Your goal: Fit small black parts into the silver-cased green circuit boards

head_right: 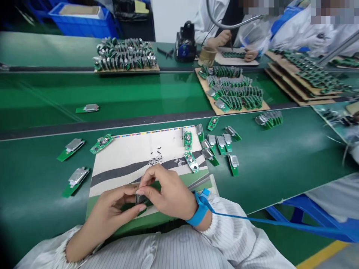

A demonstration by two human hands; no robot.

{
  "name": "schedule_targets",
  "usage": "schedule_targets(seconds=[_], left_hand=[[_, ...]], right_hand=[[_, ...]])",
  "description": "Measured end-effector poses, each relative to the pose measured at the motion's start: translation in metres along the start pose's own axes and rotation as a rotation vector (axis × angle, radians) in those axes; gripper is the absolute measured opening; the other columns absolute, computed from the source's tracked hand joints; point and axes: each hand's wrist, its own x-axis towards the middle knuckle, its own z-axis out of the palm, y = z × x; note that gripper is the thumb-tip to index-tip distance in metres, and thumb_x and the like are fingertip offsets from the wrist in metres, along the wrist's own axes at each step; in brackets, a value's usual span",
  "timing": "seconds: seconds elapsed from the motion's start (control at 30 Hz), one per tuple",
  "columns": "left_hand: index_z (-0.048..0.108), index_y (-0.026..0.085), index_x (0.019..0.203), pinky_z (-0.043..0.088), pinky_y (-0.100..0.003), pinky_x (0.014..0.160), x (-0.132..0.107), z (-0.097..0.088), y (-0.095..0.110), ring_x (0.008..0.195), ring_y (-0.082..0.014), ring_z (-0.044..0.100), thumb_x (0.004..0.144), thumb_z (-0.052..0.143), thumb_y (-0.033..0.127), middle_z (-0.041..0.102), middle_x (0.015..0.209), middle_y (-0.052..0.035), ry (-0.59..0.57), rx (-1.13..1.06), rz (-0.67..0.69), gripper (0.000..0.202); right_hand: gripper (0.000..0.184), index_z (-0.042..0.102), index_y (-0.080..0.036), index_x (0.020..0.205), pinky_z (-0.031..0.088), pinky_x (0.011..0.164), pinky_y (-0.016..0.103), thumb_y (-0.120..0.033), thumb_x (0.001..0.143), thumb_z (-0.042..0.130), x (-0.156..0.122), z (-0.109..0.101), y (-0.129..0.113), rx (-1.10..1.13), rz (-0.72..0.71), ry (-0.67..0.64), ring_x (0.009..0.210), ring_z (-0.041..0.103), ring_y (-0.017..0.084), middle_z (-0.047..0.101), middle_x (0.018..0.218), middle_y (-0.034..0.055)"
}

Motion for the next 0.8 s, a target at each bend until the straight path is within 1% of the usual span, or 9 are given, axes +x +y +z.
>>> schedule_targets(seconds=[0.07, 0.17, 0.27, 0.4, 0.5, 0.6, 0.67, 0.73, 0.8], left_hand=[[0.069, 0.02, 0.089, 0.061, -0.027, 0.074, 0.001, 0.001, 0.002, 0.081, -0.0185, 0.071, 0.077, 0.072, 0.022, 0.073, 0.095, -0.0054, -0.011, -0.08, -0.041, 0.013], [0.07, 0.022, 0.089, 0.06, -0.026, 0.076, 0.003, 0.005, 0.004, 0.088, -0.0184, 0.069, 0.077, 0.073, 0.023, 0.07, 0.103, -0.0056, -0.02, -0.207, -0.059, 0.012], [0.07, 0.023, 0.085, 0.06, -0.024, 0.07, 0.008, 0.013, 0.004, 0.083, -0.0158, 0.066, 0.074, 0.076, 0.024, 0.064, 0.099, -0.0036, 0.002, -0.29, -0.053, 0.012], [0.062, 0.021, 0.085, 0.06, -0.026, 0.071, 0.013, 0.026, 0.001, 0.078, -0.0161, 0.067, 0.072, 0.078, 0.029, 0.063, 0.081, -0.0003, 0.015, -0.305, -0.124, 0.022], [0.06, 0.022, 0.09, 0.059, -0.031, 0.082, 0.018, 0.026, 0.003, 0.091, -0.0193, 0.068, 0.073, 0.076, 0.033, 0.067, 0.091, -0.0024, 0.004, -0.133, -0.07, 0.026], [0.063, 0.022, 0.1, 0.055, -0.036, 0.092, 0.037, 0.005, 0.009, 0.101, -0.0215, 0.065, 0.084, 0.064, 0.035, 0.069, 0.106, -0.006, 0.002, 0.408, 0.109, 0.021], [0.064, 0.021, 0.108, 0.051, -0.039, 0.097, 0.065, -0.023, 0.014, 0.106, -0.0227, 0.063, 0.089, 0.056, 0.031, 0.068, 0.111, -0.0072, 0.051, 0.879, 0.171, 0.023], [0.062, 0.015, 0.114, 0.042, -0.045, 0.106, 0.102, -0.058, 0.017, 0.116, -0.026, 0.057, 0.089, 0.054, 0.022, 0.064, 0.121, -0.0116, 0.128, 1.026, 0.123, 0.027], [0.06, 0.01, 0.117, 0.037, -0.047, 0.109, 0.142, -0.096, 0.016, 0.123, -0.027, 0.051, 0.091, 0.052, 0.019, 0.06, 0.126, -0.0152, 0.193, 1.124, 0.06, 0.028]], right_hand=[[0.014, 0.05, -0.022, 0.092, 0.051, 0.07, 0.027, -0.024, 0.087, 0.063, -0.001, -0.006, -0.001, 0.005, -0.007, 0.019, 0.078, 0.06, 0.013, 0.06, 0.084, 0.0], [0.029, 0.052, -0.021, 0.1, 0.051, 0.072, 0.03, -0.039, 0.083, 0.068, -0.009, -0.017, 0.0, -0.091, -0.003, 0.073, 0.083, 0.057, 0.016, 0.058, 0.09, 0.0032], [0.035, 0.056, -0.02, 0.104, 0.05, 0.074, 0.032, -0.047, 0.084, 0.064, -0.02, -0.021, 0.004, -0.187, 0.006, 0.023, 0.086, 0.055, 0.017, 0.057, 0.098, 0.0066], [0.024, 0.06, -0.02, 0.098, 0.05, 0.076, 0.031, -0.042, 0.093, 0.052, -0.035, -0.018, 0.009, -0.099, 0.076, 0.007, 0.088, 0.058, 0.017, 0.063, 0.096, 0.0063], [0.02, 0.06, -0.021, 0.101, 0.05, 0.079, 0.032, -0.038, 0.092, 0.054, -0.047, -0.029, 0.011, -0.111, 0.171, 0.087, 0.09, 0.062, 0.018, 0.067, 0.096, 0.0055], [0.024, 0.062, -0.022, 0.103, 0.051, 0.083, 0.034, -0.041, 0.091, 0.053, -0.064, -0.066, 0.015, -0.21, 0.263, 0.259, 0.095, 0.063, 0.02, 0.068, 0.101, 0.007], [0.031, 0.062, -0.021, 0.104, 0.051, 0.08, 0.036, -0.046, 0.089, 0.053, -0.075, -0.101, 0.024, -0.366, 0.317, 0.448, 0.091, 0.065, 0.022, 0.069, 0.1, 0.0082], [0.036, 0.065, -0.02, 0.096, 0.049, 0.079, 0.042, -0.052, 0.083, 0.054, -0.083, -0.134, 0.037, -0.677, 0.381, 0.635, 0.089, 0.063, 0.027, 0.069, 0.095, 0.0094], [0.039, 0.064, -0.019, 0.086, 0.048, 0.077, 0.045, -0.056, 0.079, 0.051, -0.087, -0.156, 0.052, -0.827, 0.403, 0.682, 0.091, 0.062, 0.032, 0.069, 0.093, 0.0127]])
